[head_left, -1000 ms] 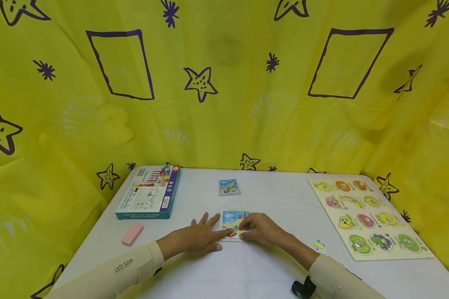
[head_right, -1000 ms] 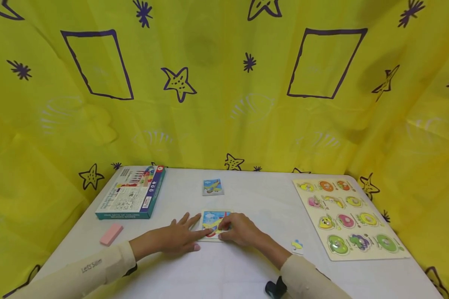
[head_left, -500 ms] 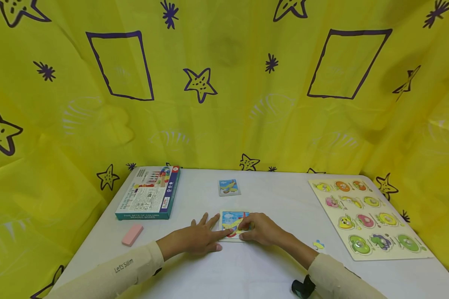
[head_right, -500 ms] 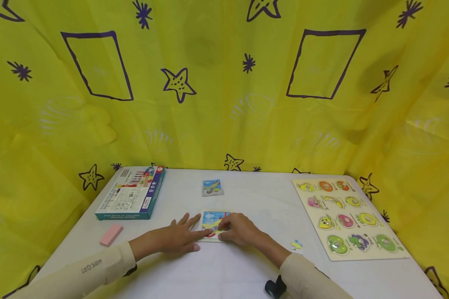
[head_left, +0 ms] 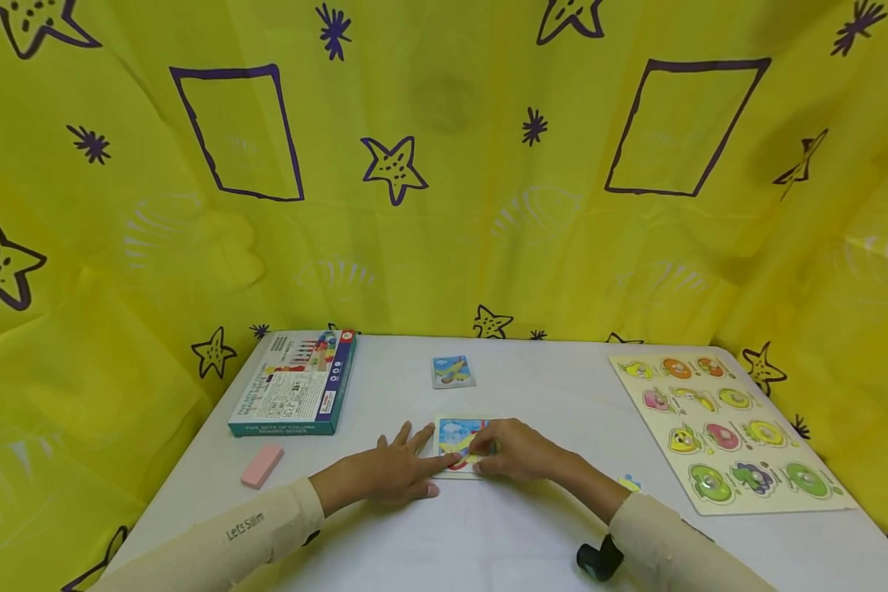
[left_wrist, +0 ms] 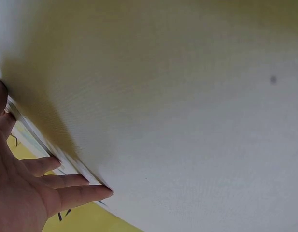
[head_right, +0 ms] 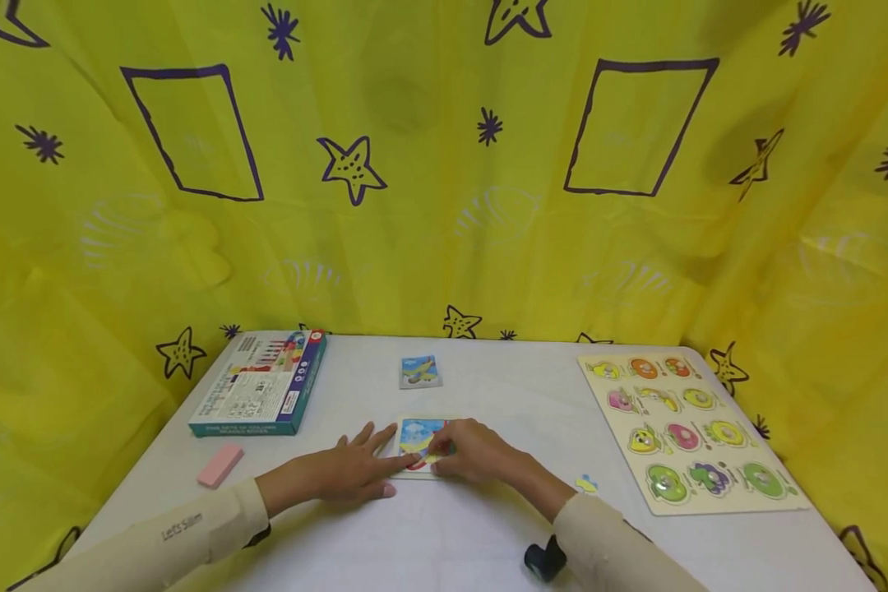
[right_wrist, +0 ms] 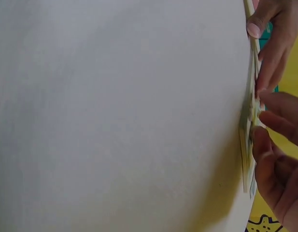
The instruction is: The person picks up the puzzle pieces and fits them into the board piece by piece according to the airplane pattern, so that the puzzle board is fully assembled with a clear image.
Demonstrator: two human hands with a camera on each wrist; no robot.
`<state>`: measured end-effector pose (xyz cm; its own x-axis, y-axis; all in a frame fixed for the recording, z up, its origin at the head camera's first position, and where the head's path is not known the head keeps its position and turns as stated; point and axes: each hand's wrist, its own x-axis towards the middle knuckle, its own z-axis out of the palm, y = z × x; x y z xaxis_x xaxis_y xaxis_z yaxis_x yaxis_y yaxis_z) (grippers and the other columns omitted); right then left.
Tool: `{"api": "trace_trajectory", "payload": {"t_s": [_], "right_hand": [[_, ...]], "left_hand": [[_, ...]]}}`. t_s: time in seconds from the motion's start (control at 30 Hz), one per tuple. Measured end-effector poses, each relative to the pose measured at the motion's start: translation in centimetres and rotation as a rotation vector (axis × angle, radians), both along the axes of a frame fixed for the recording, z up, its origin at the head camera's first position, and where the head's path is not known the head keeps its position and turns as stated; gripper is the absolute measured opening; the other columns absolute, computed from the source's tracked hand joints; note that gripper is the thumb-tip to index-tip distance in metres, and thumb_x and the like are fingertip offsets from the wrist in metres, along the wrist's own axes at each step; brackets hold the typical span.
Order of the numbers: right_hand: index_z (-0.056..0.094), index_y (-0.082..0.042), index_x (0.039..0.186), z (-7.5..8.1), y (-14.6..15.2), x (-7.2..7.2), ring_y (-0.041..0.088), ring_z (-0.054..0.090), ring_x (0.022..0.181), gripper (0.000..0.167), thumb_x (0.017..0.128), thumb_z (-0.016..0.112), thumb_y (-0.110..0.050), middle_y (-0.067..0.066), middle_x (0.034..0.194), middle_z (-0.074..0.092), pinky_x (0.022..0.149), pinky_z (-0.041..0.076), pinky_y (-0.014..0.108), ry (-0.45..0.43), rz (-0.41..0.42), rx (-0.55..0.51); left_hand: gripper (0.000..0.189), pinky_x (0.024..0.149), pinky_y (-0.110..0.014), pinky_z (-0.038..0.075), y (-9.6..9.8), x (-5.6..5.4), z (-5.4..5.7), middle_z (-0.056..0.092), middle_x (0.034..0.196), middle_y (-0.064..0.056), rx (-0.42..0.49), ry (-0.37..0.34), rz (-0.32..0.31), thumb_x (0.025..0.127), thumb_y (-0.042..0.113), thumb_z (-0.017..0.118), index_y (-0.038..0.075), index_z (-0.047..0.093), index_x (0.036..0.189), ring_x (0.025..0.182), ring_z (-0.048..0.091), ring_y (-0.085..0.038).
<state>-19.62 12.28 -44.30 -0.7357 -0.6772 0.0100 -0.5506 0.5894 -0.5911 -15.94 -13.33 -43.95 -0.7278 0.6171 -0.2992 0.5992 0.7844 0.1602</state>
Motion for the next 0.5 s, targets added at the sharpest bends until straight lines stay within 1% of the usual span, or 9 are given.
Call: {"api": "trace_trajectory", "payload": {"t_s": [0.07,0.1,0.17,0.23,0.33,0.43,0.5], "right_hand": [[0.076,-0.008,0.108,0.3,0.4,-0.1,0.012,0.059,0.092,0.022,0.089,0.076,-0.02,-0.005,0.095,0.069,0.082,0.049,0.027,-0.012,0.038,0.0],[0.075,-0.009,0.11,0.5,0.6,-0.1,0.01,0.059,0.091,0.023,0.091,0.075,-0.021,-0.006,0.095,0.068,0.081,0.049,0.027,-0.02,0.053,0.0],[0.073,-0.009,0.114,0.7,1.1,-0.1,0.007,0.058,0.083,0.024,0.093,0.072,-0.022,-0.006,0.096,0.068,0.075,0.049,0.024,-0.038,0.078,-0.009],[0.071,-0.008,0.117,1.0,1.9,0.0,0.005,0.056,0.071,0.025,0.096,0.069,-0.021,-0.005,0.096,0.068,0.066,0.049,0.022,-0.066,0.093,-0.033],[0.069,-0.005,0.121,1.4,3.4,0.2,0.005,0.055,0.057,0.027,0.098,0.066,-0.018,-0.001,0.097,0.069,0.056,0.049,0.022,-0.11,0.088,-0.078],[0.067,-0.003,0.124,1.6,5.2,0.3,0.007,0.057,0.054,0.029,0.099,0.065,-0.016,0.001,0.101,0.068,0.054,0.05,0.023,-0.132,0.053,-0.1],[0.067,-0.002,0.124,1.6,6.7,0.4,0.007,0.057,0.055,0.029,0.098,0.065,-0.016,0.002,0.103,0.068,0.054,0.05,0.023,-0.124,0.03,-0.103]], "left_hand": [[0.054,0.105,-0.073,0.034,0.0,0.0,0.0,0.019,0.167,-0.017,-0.003,-0.001,0.002,0.103,0.054,0.044,0.047,0.03,0.155,0.148,0.022,-0.054],[0.054,0.105,-0.073,0.034,0.0,0.0,0.0,0.019,0.167,-0.018,-0.004,-0.002,0.003,0.103,0.054,0.044,0.047,0.03,0.155,0.148,0.022,-0.054],[0.054,0.105,-0.073,0.034,0.0,0.0,0.1,0.019,0.167,-0.018,-0.009,0.002,0.005,0.103,0.054,0.044,0.047,0.029,0.155,0.147,0.023,-0.054],[0.054,0.105,-0.073,0.035,0.1,0.0,0.0,0.019,0.167,-0.018,-0.013,0.001,0.005,0.103,0.054,0.044,0.048,0.029,0.155,0.147,0.023,-0.054],[0.054,0.105,-0.073,0.035,0.2,0.0,0.0,0.02,0.166,-0.018,-0.017,-0.002,0.007,0.103,0.054,0.044,0.048,0.029,0.155,0.147,0.024,-0.054],[0.054,0.105,-0.073,0.034,0.3,-0.1,-0.1,0.02,0.166,-0.018,-0.019,-0.002,0.011,0.103,0.054,0.045,0.049,0.03,0.155,0.147,0.024,-0.054],[0.054,0.105,-0.073,0.034,0.3,-0.1,-0.1,0.02,0.166,-0.017,-0.019,0.0,0.012,0.103,0.054,0.045,0.049,0.03,0.154,0.147,0.024,-0.054]]}}
